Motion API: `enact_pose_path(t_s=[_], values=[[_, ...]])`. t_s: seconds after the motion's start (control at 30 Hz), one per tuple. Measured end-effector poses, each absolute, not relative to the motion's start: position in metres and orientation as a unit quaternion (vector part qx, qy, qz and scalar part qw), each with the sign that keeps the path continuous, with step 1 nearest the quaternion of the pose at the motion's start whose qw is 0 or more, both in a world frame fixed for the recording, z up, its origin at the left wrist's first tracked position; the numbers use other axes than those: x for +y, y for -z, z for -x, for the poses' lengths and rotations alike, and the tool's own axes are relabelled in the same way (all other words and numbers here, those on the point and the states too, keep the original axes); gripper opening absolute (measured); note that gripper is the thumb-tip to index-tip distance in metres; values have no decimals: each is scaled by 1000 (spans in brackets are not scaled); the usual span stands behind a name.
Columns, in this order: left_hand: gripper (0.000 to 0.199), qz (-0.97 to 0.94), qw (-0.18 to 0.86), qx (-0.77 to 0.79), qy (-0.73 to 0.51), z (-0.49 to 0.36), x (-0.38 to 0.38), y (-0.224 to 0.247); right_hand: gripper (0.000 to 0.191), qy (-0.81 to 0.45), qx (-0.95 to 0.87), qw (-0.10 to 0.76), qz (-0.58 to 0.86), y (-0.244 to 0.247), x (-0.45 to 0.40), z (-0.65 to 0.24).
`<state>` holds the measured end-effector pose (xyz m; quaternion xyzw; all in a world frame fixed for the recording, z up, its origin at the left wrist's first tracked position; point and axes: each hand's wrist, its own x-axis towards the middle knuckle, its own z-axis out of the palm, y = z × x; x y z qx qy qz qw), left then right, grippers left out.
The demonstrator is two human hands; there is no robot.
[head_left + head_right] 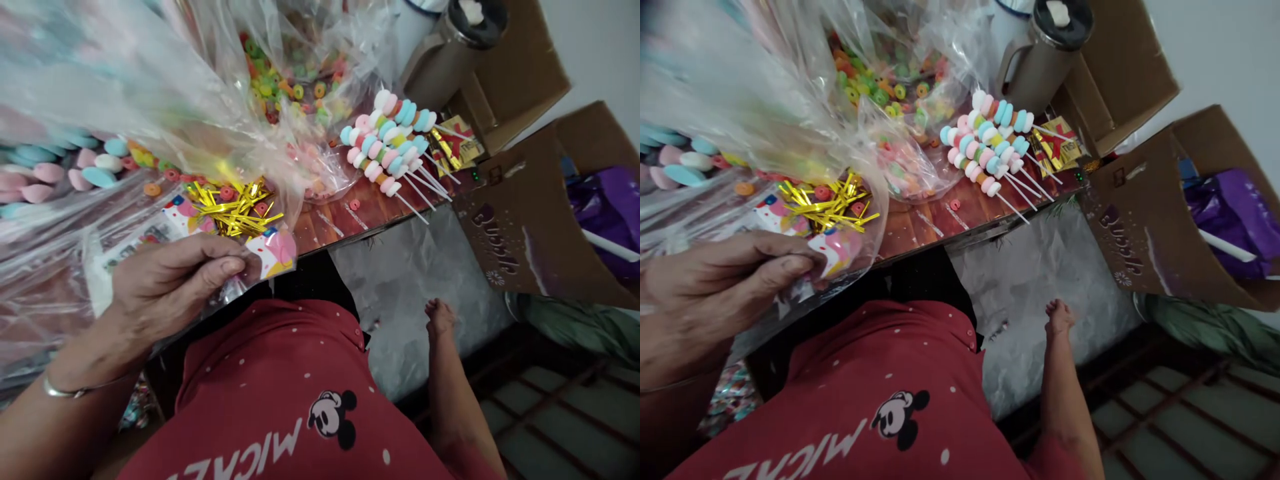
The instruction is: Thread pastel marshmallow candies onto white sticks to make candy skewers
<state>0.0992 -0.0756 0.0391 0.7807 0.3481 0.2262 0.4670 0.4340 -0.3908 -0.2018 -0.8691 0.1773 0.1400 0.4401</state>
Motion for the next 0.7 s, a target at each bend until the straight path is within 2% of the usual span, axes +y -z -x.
enact_pose_path(t_s=[0.13,0.27,0.33,0.4,0.57,0.63,0.7], values=[[8,-783,487,310,-233,-94,-64,-28,27,1,107,493,864,161,-361,-454],[10,-789,482,304,-229,-85,-59,-26,19,131,-87,521,839,79,-302,-459],[10,-796,471,295,-239,-80,-60,-26,22,220,-384,402,802,38,-270,-448],[10,-801,456,290,-258,-73,-61,-26,27,233,-548,264,759,9,-240,-434],[8,-792,417,316,-316,-42,-52,-30,34,226,-590,61,773,0,-189,-428],[7,-767,413,348,-347,-27,-45,-32,34,223,-594,24,773,7,-181,-435],[8,-734,424,378,-373,-13,-37,-32,33,231,-603,28,763,11,-176,-443]])
